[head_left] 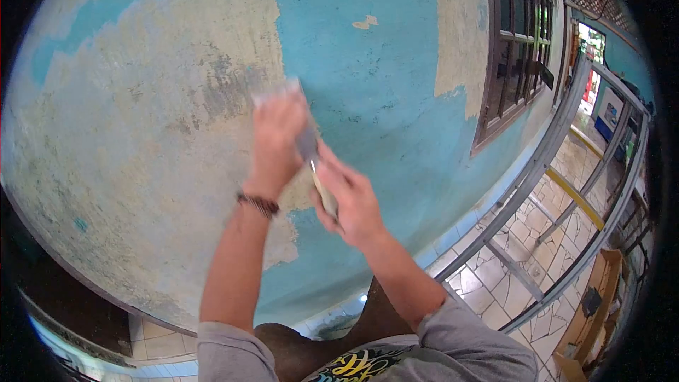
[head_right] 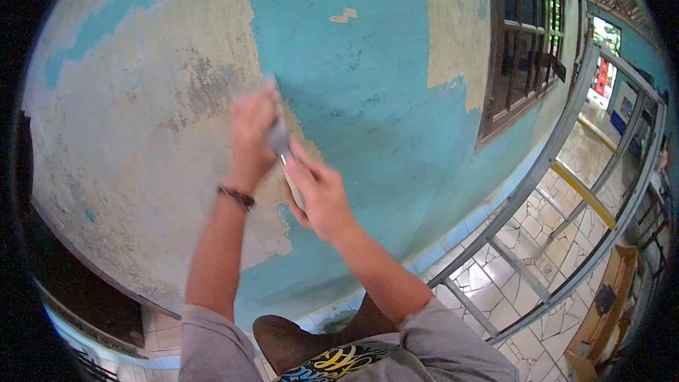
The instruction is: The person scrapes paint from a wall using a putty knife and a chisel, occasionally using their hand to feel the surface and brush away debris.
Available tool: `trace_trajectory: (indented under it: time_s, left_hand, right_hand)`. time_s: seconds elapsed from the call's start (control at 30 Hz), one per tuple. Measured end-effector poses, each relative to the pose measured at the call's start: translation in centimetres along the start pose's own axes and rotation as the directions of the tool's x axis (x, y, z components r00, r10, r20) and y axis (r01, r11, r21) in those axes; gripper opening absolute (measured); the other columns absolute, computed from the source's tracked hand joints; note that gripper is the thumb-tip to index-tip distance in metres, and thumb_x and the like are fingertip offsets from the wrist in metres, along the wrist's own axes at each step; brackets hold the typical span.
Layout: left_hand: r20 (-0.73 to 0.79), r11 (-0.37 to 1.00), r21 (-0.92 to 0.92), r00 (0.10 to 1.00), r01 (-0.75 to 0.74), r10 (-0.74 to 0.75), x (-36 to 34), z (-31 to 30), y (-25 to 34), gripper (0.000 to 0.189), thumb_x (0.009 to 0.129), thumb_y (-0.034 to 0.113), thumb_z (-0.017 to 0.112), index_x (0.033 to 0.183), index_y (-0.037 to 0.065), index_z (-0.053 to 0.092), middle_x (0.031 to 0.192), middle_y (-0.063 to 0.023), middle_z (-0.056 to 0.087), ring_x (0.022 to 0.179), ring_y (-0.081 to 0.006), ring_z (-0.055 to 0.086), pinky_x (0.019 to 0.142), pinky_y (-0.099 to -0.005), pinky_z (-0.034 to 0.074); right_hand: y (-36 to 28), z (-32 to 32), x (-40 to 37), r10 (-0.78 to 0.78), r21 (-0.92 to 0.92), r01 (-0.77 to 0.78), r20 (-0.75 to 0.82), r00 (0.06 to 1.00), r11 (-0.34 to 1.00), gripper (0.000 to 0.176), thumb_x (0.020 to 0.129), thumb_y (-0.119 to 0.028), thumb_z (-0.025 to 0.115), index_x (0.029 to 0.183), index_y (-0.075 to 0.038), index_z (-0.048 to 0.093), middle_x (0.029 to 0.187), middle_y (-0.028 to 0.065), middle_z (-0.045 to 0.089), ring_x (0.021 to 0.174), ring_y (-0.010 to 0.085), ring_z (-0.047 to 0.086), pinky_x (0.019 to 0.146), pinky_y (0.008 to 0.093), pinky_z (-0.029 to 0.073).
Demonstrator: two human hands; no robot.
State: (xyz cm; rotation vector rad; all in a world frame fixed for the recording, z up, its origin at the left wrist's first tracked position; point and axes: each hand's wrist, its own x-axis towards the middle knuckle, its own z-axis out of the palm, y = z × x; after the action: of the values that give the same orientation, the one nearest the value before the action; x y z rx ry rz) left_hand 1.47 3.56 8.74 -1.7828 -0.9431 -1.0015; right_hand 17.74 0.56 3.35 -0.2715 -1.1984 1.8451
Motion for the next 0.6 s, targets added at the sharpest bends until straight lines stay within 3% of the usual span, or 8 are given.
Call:
trace_trajectory:
  time_s: [0.13,0.17,0.23,0.27,0.33,0.4,0.5,0.6]
  left_hand:
    - [0.279,0.980,-0.008,0.942,0.199,-0.189,-19.3,2.4,7.8,0.031,0.074,0.008,0.063,0.104,0.002,0.060,0.129,-0.0234,0.055,0.125,-0.0413,0.048,0.108,-0.0582,0.031]
    - [0.341,0.956,-0.007,0.900,0.292,-0.272,-24.1,2.5,10.8,0.031,0.072,0.008,0.064,0.101,0.002,0.060,0.124,-0.0221,0.057,0.121,-0.0397,0.050,0.104,-0.0567,0.034]
    - [0.672,0.824,-0.047,0.628,0.565,-0.392,-33.4,1.5,16.5,0.034,0.068,0.006,0.064,0.102,0.005,0.061,0.113,-0.0171,0.061,0.111,-0.0360,0.055,0.096,-0.0506,0.038]
    - [0.702,0.774,-0.052,0.574,0.631,-0.421,-35.6,0.7,19.3,0.035,0.068,0.004,0.063,0.103,0.006,0.062,0.112,-0.0157,0.062,0.110,-0.0345,0.056,0.097,-0.0494,0.038]
    - [0.735,0.719,-0.035,0.506,0.694,-0.452,-38.7,-0.4,22.1,0.037,0.068,0.002,0.061,0.105,0.007,0.062,0.110,-0.0138,0.064,0.108,-0.0323,0.057,0.096,-0.0474,0.039]
    - [0.728,0.730,-0.003,0.502,0.684,-0.467,-40.7,-0.9,22.7,0.039,0.068,0.001,0.059,0.106,0.008,0.063,0.109,-0.0126,0.065,0.107,-0.0309,0.058,0.094,-0.0460,0.039]
    - [0.707,0.687,0.148,0.409,0.712,-0.576,-40.0,-2.8,19.9,0.042,0.070,0.004,0.059,0.111,0.009,0.064,0.108,-0.0139,0.067,0.103,-0.0316,0.060,0.090,-0.0456,0.041]
    - [0.658,0.513,0.524,0.059,0.680,-0.750,-40.8,-5.2,17.6,0.033,0.077,0.011,0.063,0.109,0.008,0.067,0.100,-0.0156,0.069,0.097,-0.0332,0.064,0.088,-0.0462,0.043]
  right_hand:
    - [12.6,-7.6,-7.7,0.273,-0.114,-0.279,-0.064,0.960,0.954,0.049,0.099,-0.028,0.051,0.146,-0.017,0.042,0.072,-0.0001,0.056,0.050,0.0082,0.049,0.041,0.0231,0.036]
    - [14.2,-8.5,-10.4,0.432,-0.111,-0.445,-0.120,0.894,0.889,0.049,0.099,-0.029,0.053,0.145,-0.016,0.043,0.070,0.0005,0.055,0.048,0.0093,0.048,0.041,0.0238,0.036]
    - [19.1,-11.9,-14.2,0.707,0.072,-0.707,-0.176,0.685,0.703,0.038,0.098,-0.029,0.053,0.134,-0.016,0.052,0.072,0.0012,0.055,0.047,0.0098,0.045,0.037,0.0239,0.032]
    - [19.7,-12.5,-15.5,0.819,0.098,-0.824,-0.226,0.527,0.558,0.032,0.098,-0.029,0.053,0.128,-0.016,0.056,0.073,0.0013,0.055,0.047,0.0096,0.044,0.036,0.0233,0.030]
    - [23.2,-15.4,-16.6,0.904,0.109,-0.903,-0.164,0.395,0.415,0.022,0.099,-0.030,0.053,0.115,-0.016,0.057,0.076,0.0007,0.055,0.048,0.0086,0.044,0.035,0.0209,0.028]
    - [22.4,-15.8,-16.2,0.914,0.050,-0.915,-0.082,0.396,0.401,0.019,0.098,-0.031,0.052,0.110,-0.017,0.055,0.077,-0.0010,0.053,0.052,0.0070,0.045,0.035,0.0195,0.030]
    - [20.6,-15.7,-15.3,0.893,-0.074,-0.892,-0.033,0.448,0.445,0.032,0.097,-0.029,0.053,0.125,-0.015,0.053,0.079,0.0001,0.055,0.051,0.0070,0.044,0.036,0.0206,0.030]
    - [19.0,-15.1,-15.0,0.784,-0.343,-0.777,-0.153,0.601,0.529,0.049,0.095,-0.024,0.059,0.139,-0.006,0.048,0.080,0.0041,0.059,0.050,0.0087,0.048,0.041,0.0254,0.036]
